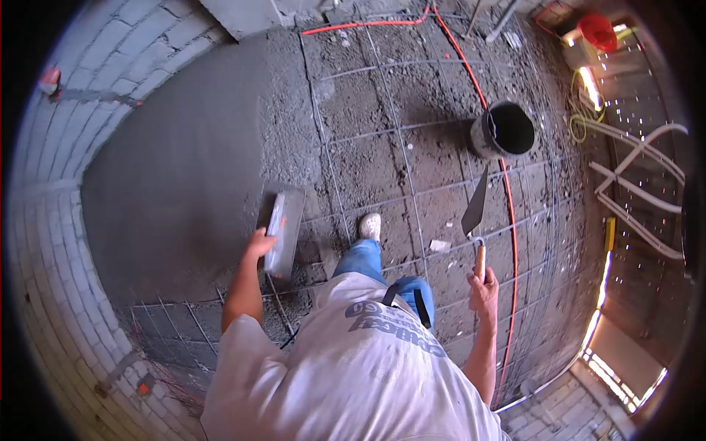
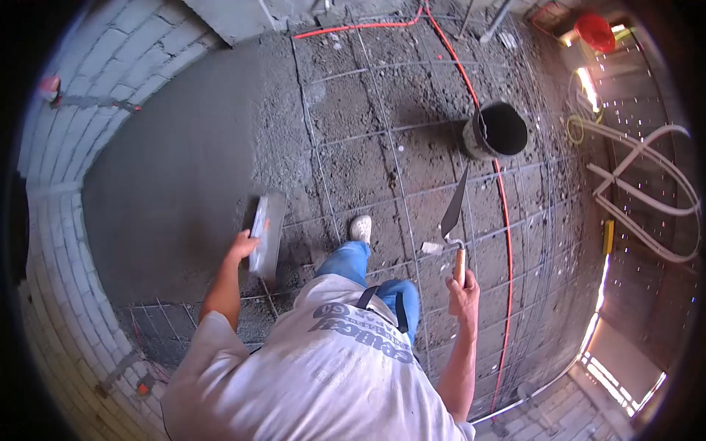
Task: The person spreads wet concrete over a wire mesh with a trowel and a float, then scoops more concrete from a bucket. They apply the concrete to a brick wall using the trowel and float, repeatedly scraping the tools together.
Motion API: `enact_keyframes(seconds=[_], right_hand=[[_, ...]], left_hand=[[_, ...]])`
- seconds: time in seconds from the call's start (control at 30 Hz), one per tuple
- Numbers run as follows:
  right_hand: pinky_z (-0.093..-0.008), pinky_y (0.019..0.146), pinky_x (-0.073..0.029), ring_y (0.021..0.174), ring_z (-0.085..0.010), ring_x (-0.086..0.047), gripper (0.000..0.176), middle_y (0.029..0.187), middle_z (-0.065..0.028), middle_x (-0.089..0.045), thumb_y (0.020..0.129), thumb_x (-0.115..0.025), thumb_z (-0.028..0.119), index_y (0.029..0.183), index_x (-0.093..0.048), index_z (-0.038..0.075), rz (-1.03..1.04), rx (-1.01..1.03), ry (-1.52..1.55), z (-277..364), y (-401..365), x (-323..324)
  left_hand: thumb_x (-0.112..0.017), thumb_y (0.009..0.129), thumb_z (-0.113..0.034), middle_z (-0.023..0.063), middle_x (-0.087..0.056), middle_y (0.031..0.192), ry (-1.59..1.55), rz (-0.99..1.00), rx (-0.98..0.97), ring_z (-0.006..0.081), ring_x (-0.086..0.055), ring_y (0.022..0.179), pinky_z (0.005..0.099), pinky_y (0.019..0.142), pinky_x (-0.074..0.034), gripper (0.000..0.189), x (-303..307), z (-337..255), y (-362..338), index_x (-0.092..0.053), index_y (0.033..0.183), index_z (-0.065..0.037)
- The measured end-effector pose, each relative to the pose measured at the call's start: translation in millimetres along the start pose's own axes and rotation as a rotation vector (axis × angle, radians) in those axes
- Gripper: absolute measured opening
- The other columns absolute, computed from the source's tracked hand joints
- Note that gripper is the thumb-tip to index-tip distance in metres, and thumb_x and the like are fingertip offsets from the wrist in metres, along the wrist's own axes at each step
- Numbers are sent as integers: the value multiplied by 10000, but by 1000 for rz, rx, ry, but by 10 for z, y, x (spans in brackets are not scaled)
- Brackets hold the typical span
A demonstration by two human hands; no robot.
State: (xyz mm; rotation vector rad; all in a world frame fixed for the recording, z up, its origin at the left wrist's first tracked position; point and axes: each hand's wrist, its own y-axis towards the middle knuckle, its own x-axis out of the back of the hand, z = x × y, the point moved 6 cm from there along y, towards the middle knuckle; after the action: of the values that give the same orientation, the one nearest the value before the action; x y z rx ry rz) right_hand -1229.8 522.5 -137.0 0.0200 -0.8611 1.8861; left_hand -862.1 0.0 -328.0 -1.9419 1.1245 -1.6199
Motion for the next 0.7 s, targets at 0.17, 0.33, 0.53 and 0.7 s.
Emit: enact_keyframes(seconds=[0.17, 0.33, 0.53, 0.7], right_hand=[[-248, 480, -343, 551, -51, -428, 225, 685, 42, -483, 849, -679, 227, 952, -585, 51, 77, 178, -83, 706, 902, -10], [-233, 455, -339, 515, -44, -423, 206, 640, 52, -463, 865, -675, 213, 976, -583, 67, 251, 240, -39, 1275, 1818, -176], [-219, 487, -305, 557, -22, -388, 150, 678, 85, -468, 878, -686, 192, 952, -606, 89, 455, 327, -52, 1715, 3248, -450], [-233, 548, -359, 627, -43, -429, 157, 714, 65, -503, 855, -697, 181, 918, -587, 88, 749, 321, -137, 2276, 4269, -474]], left_hand=[[-661, 761, -336, 277, -644, 1117, -122, -170, 7, 413, -602, 1100, 452, 921, -480, 521, 436, -904, 19, -607, 1136, 23], [-649, 760, -336, 293, -639, 1104, -152, -216, 105, 432, -598, 1080, 463, 910, -479, 523, 318, -1042, -275, -605, 1129, 32], [-621, 746, -278, 262, -676, 999, -233, -308, 442, 440, -637, 975, 495, 843, -500, 386, -672, -707, -1095, -667, 1031, -23], [-711, 773, -355, 275, -634, 1094, -39, -247, 632, 441, -615, 1029, 504, 883, -494, 462, -1869, -671, -2250, -609, 1044, 6]])
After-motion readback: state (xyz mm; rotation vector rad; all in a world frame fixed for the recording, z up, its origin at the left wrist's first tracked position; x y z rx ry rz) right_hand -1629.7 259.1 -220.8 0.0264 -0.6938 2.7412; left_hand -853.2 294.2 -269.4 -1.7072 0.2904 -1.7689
